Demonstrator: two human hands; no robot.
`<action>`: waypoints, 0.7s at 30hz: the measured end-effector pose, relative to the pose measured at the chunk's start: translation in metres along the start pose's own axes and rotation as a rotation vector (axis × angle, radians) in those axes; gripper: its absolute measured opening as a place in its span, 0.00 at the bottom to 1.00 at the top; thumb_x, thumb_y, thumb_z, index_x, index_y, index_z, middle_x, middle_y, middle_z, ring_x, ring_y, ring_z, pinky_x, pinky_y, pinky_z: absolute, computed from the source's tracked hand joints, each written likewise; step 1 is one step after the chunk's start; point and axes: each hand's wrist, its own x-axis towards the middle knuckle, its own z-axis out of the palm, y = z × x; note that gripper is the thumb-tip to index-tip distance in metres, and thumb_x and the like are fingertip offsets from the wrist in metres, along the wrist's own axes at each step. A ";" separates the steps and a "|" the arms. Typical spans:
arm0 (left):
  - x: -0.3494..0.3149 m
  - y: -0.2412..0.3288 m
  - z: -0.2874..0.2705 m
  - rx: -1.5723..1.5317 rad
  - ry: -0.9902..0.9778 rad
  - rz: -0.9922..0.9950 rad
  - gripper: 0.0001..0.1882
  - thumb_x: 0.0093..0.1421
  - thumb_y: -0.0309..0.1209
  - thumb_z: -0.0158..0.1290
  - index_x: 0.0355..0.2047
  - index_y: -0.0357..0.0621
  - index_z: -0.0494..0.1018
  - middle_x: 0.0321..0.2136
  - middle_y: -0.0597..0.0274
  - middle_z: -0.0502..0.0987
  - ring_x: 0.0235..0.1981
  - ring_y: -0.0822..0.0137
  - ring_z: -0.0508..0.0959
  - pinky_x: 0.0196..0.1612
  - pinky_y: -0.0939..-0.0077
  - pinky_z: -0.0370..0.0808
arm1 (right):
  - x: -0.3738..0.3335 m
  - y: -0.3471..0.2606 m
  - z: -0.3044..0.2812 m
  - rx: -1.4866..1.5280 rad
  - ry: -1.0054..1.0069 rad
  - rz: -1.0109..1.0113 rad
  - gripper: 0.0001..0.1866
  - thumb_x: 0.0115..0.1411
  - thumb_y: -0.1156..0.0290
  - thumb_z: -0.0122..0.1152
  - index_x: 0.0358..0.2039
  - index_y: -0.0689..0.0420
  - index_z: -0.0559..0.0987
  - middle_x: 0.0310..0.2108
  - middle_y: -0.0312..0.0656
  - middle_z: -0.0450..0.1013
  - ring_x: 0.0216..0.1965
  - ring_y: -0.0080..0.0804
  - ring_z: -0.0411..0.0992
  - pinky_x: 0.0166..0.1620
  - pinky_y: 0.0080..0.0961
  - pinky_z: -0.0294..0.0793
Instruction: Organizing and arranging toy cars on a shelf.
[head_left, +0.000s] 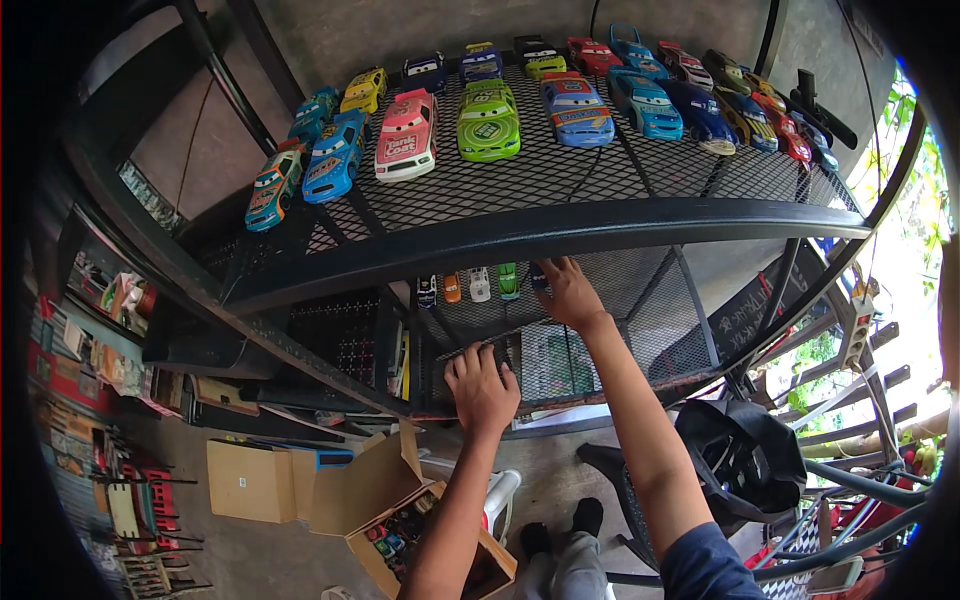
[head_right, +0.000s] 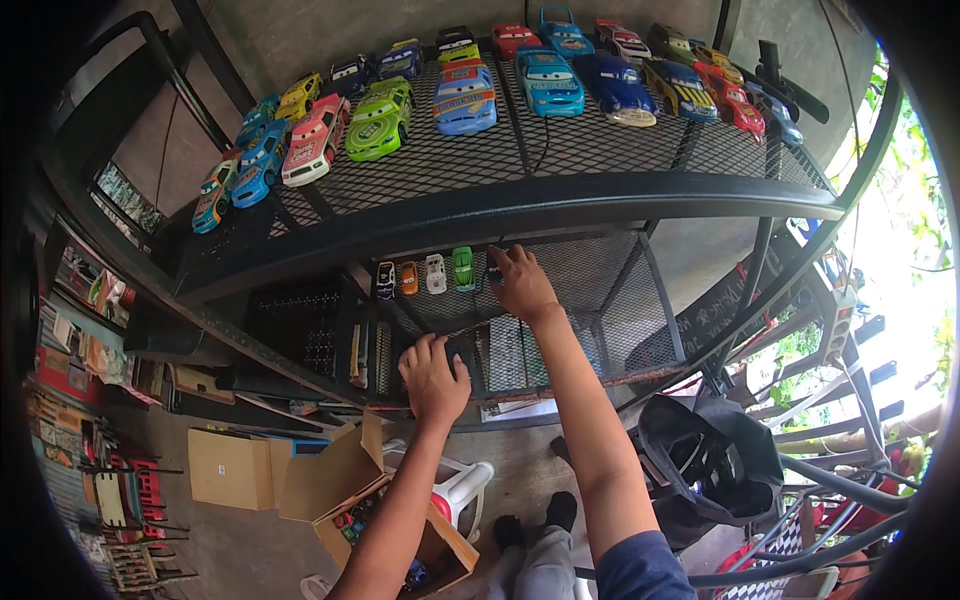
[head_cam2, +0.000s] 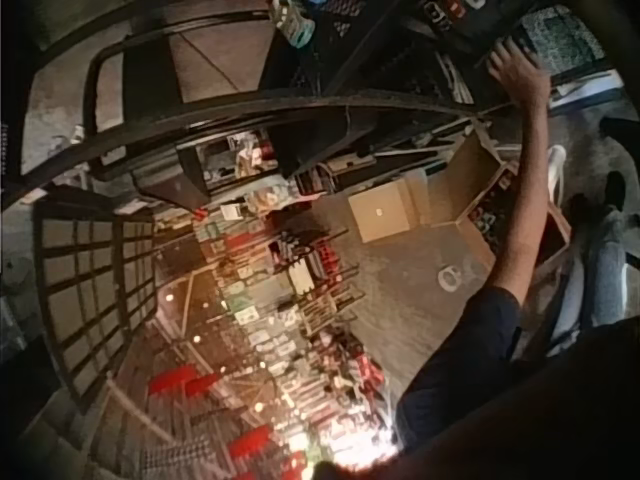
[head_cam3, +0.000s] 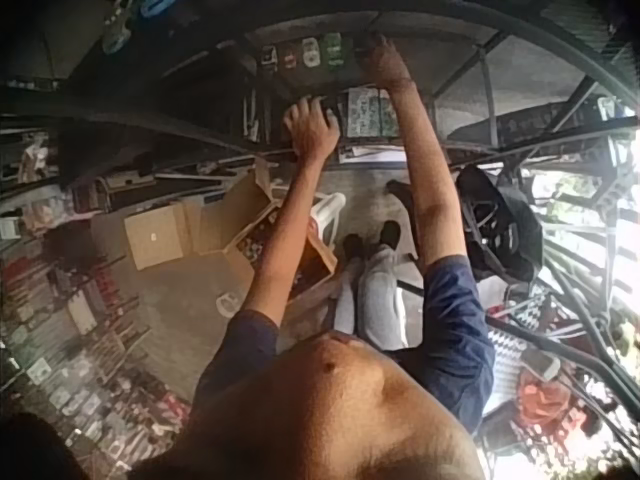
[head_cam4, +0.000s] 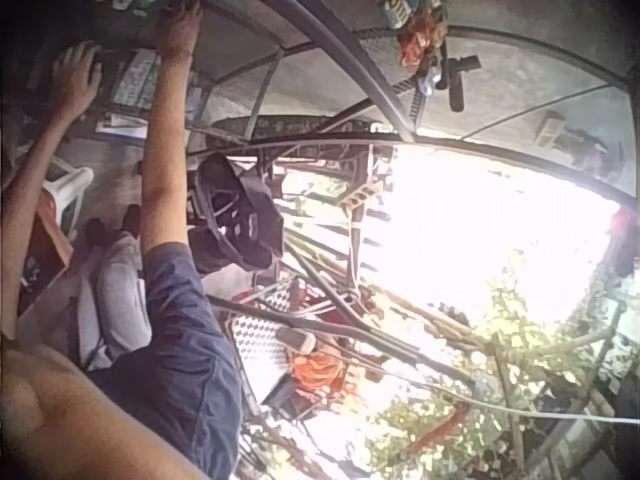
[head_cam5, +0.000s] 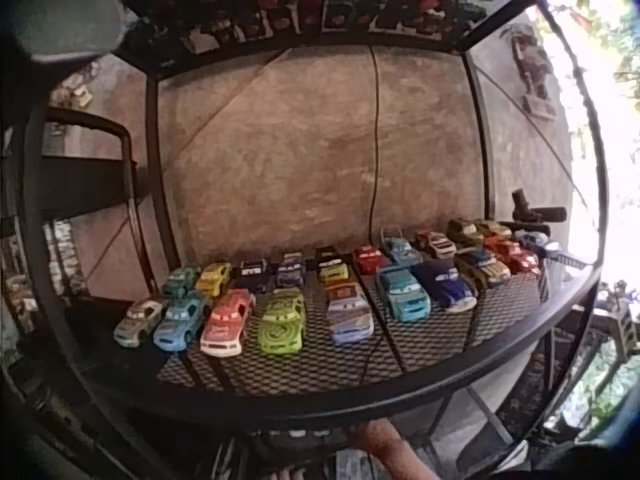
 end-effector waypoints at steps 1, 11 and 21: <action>0.000 0.000 0.000 0.001 0.003 0.002 0.21 0.53 0.33 0.49 0.46 0.35 0.69 0.48 0.50 0.68 0.51 0.52 0.65 0.58 0.56 0.55 | 0.000 0.000 0.000 0.004 -0.003 -0.002 0.34 0.47 0.72 0.63 0.57 0.57 0.66 0.46 0.50 0.67 0.48 0.50 0.67 0.53 0.38 0.69; 0.001 -0.001 0.002 0.008 0.012 -0.001 0.20 0.53 0.34 0.48 0.44 0.35 0.70 0.47 0.51 0.69 0.51 0.54 0.65 0.59 0.56 0.54 | -0.001 -0.001 -0.001 -0.019 -0.036 0.028 0.37 0.46 0.71 0.64 0.59 0.56 0.63 0.47 0.51 0.66 0.50 0.50 0.65 0.53 0.38 0.68; 0.006 -0.002 -0.003 0.016 -0.034 -0.008 0.20 0.52 0.33 0.50 0.45 0.38 0.69 0.47 0.52 0.69 0.52 0.53 0.65 0.56 0.56 0.58 | -0.041 -0.016 -0.023 0.189 0.014 0.158 0.38 0.47 0.72 0.62 0.59 0.65 0.59 0.52 0.58 0.63 0.56 0.53 0.61 0.57 0.38 0.64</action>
